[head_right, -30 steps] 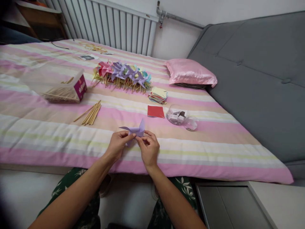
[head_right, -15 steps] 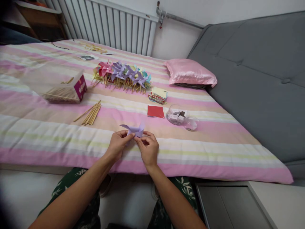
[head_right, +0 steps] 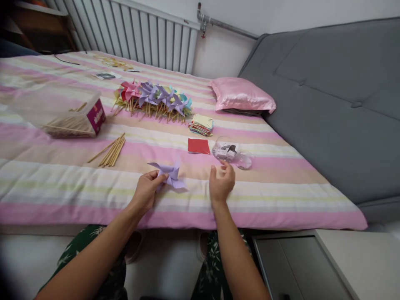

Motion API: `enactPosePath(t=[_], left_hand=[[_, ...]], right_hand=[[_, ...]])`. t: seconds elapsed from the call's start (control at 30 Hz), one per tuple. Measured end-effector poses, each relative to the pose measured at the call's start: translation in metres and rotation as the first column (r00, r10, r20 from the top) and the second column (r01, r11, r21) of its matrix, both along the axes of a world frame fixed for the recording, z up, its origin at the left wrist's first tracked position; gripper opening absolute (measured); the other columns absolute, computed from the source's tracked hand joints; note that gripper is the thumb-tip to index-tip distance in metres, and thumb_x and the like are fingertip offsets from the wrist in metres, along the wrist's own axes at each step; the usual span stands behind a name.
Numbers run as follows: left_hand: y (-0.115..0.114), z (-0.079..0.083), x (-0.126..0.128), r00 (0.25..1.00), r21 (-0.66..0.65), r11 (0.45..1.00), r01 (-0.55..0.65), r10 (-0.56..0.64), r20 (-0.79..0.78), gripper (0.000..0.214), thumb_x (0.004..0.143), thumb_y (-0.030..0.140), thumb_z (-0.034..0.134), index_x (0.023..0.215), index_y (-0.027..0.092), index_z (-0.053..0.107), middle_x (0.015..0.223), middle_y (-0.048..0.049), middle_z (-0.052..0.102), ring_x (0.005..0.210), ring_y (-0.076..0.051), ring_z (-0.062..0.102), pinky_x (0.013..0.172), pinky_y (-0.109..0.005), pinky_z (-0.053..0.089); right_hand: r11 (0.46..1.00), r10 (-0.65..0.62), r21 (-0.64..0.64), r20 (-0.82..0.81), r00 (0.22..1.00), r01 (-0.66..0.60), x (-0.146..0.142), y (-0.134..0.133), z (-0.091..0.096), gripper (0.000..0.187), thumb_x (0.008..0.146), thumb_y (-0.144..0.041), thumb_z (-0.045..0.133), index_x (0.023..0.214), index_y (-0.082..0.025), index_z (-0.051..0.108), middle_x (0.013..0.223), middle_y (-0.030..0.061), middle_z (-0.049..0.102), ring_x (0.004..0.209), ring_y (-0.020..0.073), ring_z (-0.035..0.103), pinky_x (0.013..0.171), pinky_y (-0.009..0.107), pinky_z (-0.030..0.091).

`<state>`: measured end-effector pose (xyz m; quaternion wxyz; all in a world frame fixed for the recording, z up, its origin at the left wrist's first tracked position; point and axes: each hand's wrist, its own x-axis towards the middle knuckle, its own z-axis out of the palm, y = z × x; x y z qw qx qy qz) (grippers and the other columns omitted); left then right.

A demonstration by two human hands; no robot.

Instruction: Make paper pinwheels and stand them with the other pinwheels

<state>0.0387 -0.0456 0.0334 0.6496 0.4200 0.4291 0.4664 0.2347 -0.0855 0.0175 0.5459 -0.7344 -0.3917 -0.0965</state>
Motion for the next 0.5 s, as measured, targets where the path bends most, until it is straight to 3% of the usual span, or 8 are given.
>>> enactPosePath(t=[0.07, 0.13, 0.23, 0.3, 0.4, 0.5], left_hand=[[0.001, -0.001, 0.000, 1.000, 0.009, 1.000, 0.000, 0.000, -0.011, 0.017, 0.060, 0.028, 0.071, 0.061, 0.013, 0.065, 0.055, 0.0011, 0.057, 0.049, -0.008, 0.044, 0.049, -0.021, 0.031], [0.002, -0.001, 0.000, 1.000, 0.009, 1.000, 0.001, -0.001, -0.012, 0.016, 0.060, 0.028, 0.072, 0.063, 0.013, 0.066, 0.055, 0.0010, 0.057, 0.049, -0.008, 0.044, 0.049, -0.020, 0.030], [0.003, -0.002, -0.001, 1.000, 0.015, 1.000, 0.015, -0.015, -0.008, 0.016, 0.062, 0.027, 0.071, 0.066, 0.013, 0.067, 0.057, 0.0008, 0.059, 0.050, -0.008, 0.044, 0.050, -0.021, 0.031], [0.003, -0.003, -0.001, 1.000, 0.024, 0.999, 0.020, -0.020, -0.015, 0.016, 0.062, 0.027, 0.071, 0.066, 0.013, 0.067, 0.057, 0.0009, 0.058, 0.051, -0.008, 0.045, 0.050, -0.021, 0.031], [0.003, -0.004, -0.002, 0.999, 0.032, 0.999, 0.016, -0.015, -0.030, 0.016, 0.063, 0.028, 0.071, 0.063, 0.013, 0.065, 0.055, 0.0017, 0.057, 0.049, -0.008, 0.043, 0.048, -0.020, 0.029], [0.003, -0.004, -0.002, 0.999, 0.032, 0.999, 0.023, -0.022, -0.031, 0.016, 0.063, 0.029, 0.071, 0.064, 0.013, 0.066, 0.056, 0.0014, 0.058, 0.049, -0.008, 0.044, 0.049, -0.020, 0.030]], right_hand=[[0.980, -0.180, -0.058, 0.169, 0.969, 0.192, 0.028, 0.002, 0.001, 0.039, 0.077, -0.025, 0.055, 0.114, -0.012, 0.054, 0.113, 0.0153, 0.061, 0.104, 0.0264, 0.053, 0.092, 0.041, 0.040], [0.950, -0.259, -0.099, 0.275, 0.926, 0.295, 0.050, 0.004, 0.001, 0.045, 0.077, -0.022, 0.052, 0.121, -0.011, 0.049, 0.125, 0.0174, 0.054, 0.117, 0.0288, 0.045, 0.099, 0.044, 0.034], [0.909, -0.265, -0.224, 0.342, 0.901, 0.352, 0.072, 0.009, -0.005, 0.050, 0.080, -0.019, 0.045, 0.129, -0.013, 0.043, 0.139, 0.0172, 0.042, 0.128, 0.0299, 0.033, 0.101, 0.047, 0.030], [0.888, -0.213, -0.320, 0.348, 0.913, 0.330, 0.082, 0.015, -0.011, 0.051, 0.080, -0.017, 0.042, 0.130, -0.012, 0.042, 0.138, 0.0175, 0.042, 0.131, 0.0294, 0.029, 0.102, 0.047, 0.028], [0.866, -0.165, -0.391, 0.369, 0.915, 0.313, 0.089, 0.020, -0.019, 0.049, 0.079, -0.014, 0.043, 0.128, -0.011, 0.045, 0.127, 0.0179, 0.053, 0.127, 0.0282, 0.035, 0.101, 0.045, 0.027], [0.830, -0.201, -0.422, 0.382, 0.902, 0.364, 0.091, 0.020, -0.021, 0.039, 0.079, -0.015, 0.043, 0.116, -0.012, 0.056, 0.111, 0.0166, 0.061, 0.113, 0.0280, 0.048, 0.096, 0.044, 0.029]])
